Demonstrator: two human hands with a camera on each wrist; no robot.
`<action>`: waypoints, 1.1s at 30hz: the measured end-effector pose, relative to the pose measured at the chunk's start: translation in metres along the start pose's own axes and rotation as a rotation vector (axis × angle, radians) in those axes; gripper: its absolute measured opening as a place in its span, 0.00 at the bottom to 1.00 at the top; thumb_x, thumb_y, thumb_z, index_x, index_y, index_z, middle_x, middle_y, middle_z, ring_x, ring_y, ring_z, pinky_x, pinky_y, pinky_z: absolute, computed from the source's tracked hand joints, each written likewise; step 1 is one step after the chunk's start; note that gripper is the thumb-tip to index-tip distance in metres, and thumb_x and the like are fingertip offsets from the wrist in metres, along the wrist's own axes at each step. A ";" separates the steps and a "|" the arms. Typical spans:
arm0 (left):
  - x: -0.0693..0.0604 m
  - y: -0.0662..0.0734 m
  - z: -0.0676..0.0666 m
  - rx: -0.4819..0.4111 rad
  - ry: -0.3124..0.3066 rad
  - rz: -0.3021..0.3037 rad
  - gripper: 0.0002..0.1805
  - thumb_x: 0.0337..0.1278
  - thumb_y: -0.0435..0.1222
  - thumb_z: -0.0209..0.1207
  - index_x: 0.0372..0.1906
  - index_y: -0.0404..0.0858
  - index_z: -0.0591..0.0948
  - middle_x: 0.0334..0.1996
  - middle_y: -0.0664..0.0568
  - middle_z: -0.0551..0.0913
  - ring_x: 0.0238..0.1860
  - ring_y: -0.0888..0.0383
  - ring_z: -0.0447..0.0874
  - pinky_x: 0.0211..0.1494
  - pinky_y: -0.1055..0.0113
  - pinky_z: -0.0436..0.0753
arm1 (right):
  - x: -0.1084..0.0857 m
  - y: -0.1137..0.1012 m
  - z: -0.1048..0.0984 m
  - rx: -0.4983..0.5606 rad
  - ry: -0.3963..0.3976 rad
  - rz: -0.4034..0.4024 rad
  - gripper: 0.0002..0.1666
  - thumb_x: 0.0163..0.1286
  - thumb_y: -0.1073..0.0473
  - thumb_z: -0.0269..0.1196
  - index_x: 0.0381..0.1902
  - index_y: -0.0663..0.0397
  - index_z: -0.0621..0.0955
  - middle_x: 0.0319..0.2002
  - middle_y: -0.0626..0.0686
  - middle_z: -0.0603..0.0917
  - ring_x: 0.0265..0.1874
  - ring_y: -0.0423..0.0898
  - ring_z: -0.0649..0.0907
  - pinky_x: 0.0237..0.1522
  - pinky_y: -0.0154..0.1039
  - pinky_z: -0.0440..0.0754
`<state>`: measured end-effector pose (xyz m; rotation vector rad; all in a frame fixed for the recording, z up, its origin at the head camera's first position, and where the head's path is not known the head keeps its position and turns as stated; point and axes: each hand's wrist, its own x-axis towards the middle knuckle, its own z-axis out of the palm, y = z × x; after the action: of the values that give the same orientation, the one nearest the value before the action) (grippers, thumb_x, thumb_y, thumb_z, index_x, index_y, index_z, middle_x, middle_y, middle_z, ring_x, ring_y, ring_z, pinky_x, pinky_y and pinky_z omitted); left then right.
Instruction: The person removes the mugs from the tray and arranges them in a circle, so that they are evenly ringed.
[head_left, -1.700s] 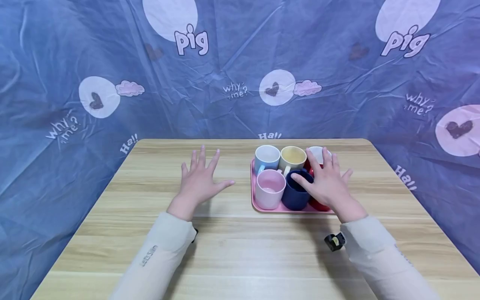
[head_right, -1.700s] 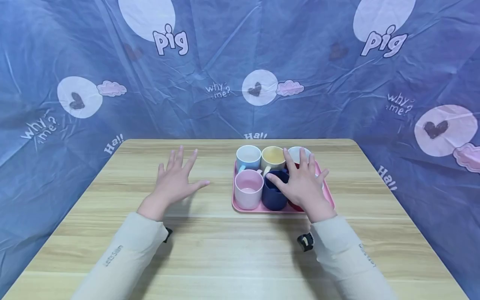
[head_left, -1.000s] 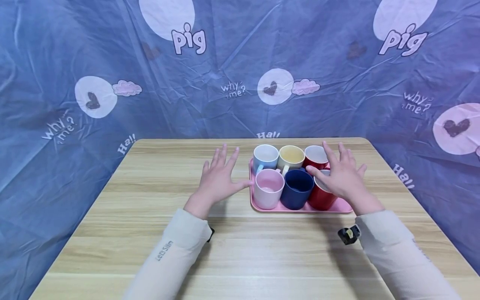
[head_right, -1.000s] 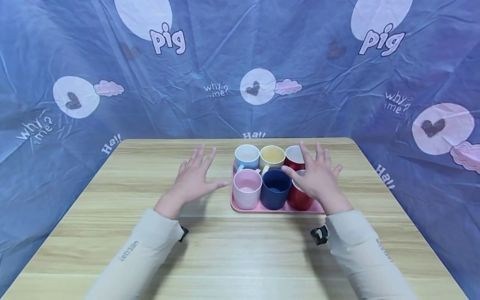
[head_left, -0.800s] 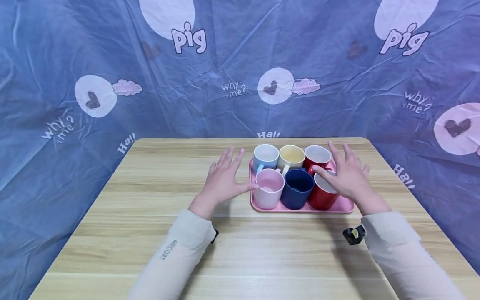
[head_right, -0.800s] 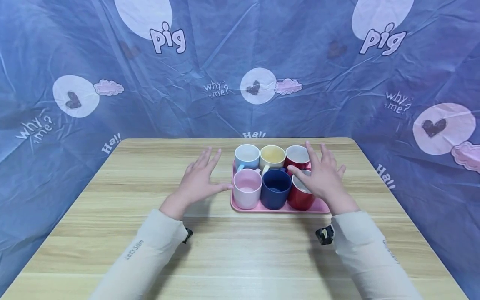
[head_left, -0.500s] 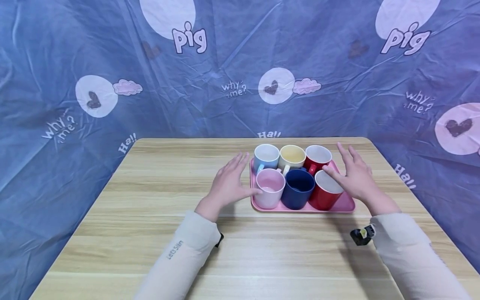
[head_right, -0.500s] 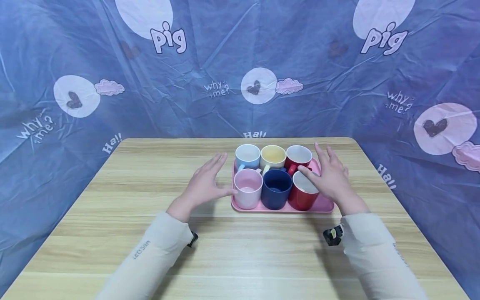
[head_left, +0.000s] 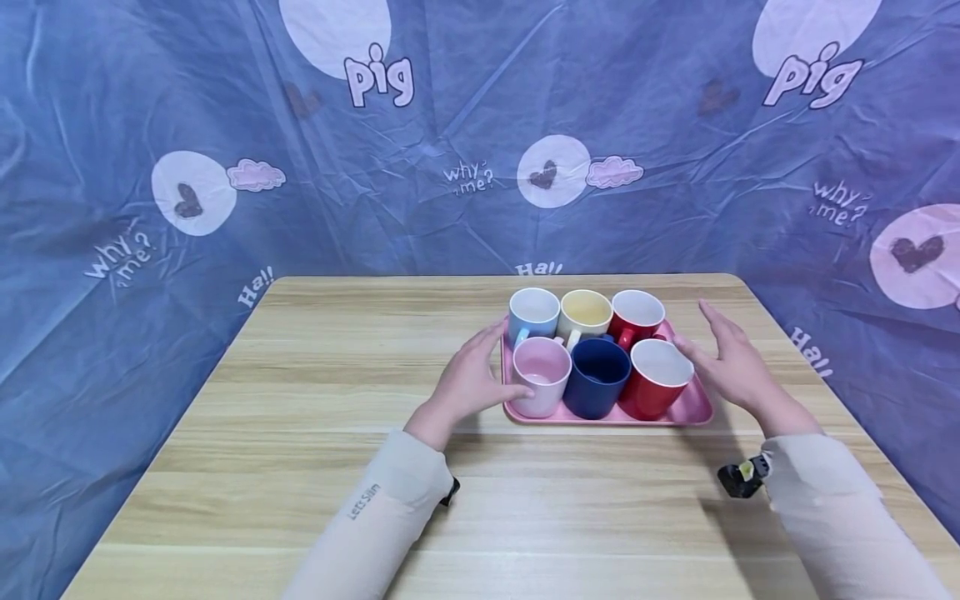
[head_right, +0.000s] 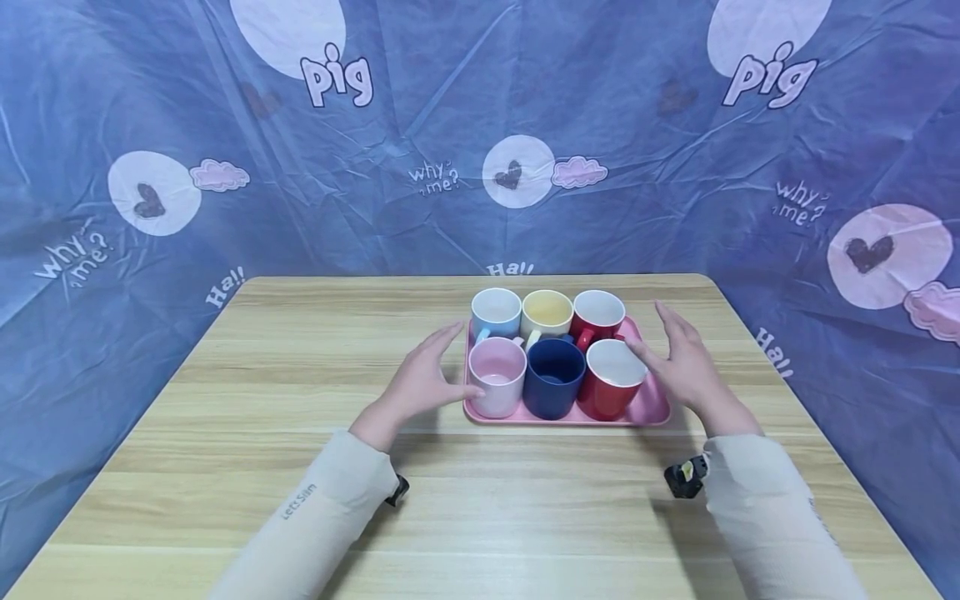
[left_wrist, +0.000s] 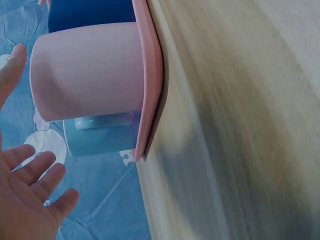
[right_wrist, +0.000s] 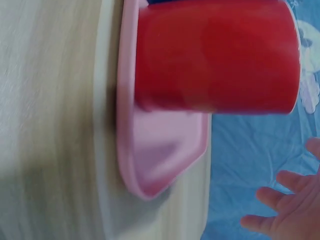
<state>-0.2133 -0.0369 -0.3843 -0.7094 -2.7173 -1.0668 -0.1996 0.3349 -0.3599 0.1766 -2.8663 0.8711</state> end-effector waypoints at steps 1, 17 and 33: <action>0.000 -0.001 0.001 -0.005 -0.001 -0.003 0.58 0.31 0.53 0.76 0.72 0.39 0.61 0.69 0.47 0.64 0.68 0.50 0.61 0.67 0.57 0.63 | -0.001 0.002 0.000 0.002 -0.004 0.012 0.47 0.72 0.42 0.52 0.75 0.59 0.44 0.68 0.77 0.49 0.66 0.75 0.50 0.56 0.75 0.51; 0.002 0.002 0.019 -0.146 -0.031 -0.084 0.55 0.30 0.47 0.78 0.69 0.36 0.64 0.65 0.43 0.69 0.65 0.48 0.65 0.66 0.56 0.65 | -0.012 0.038 0.000 0.104 -0.073 0.119 0.50 0.72 0.43 0.53 0.74 0.62 0.41 0.62 0.84 0.54 0.53 0.82 0.64 0.51 0.72 0.64; 0.003 0.008 0.029 -0.195 0.001 -0.115 0.53 0.30 0.44 0.78 0.67 0.33 0.66 0.61 0.42 0.71 0.59 0.48 0.70 0.62 0.56 0.69 | -0.028 0.066 0.010 0.402 -0.178 0.242 0.49 0.72 0.49 0.56 0.72 0.70 0.41 0.61 0.80 0.59 0.39 0.37 0.80 0.37 0.39 0.84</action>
<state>-0.2112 -0.0114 -0.3996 -0.5831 -2.7068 -1.3726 -0.1831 0.3858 -0.4084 -0.0573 -2.8749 1.5484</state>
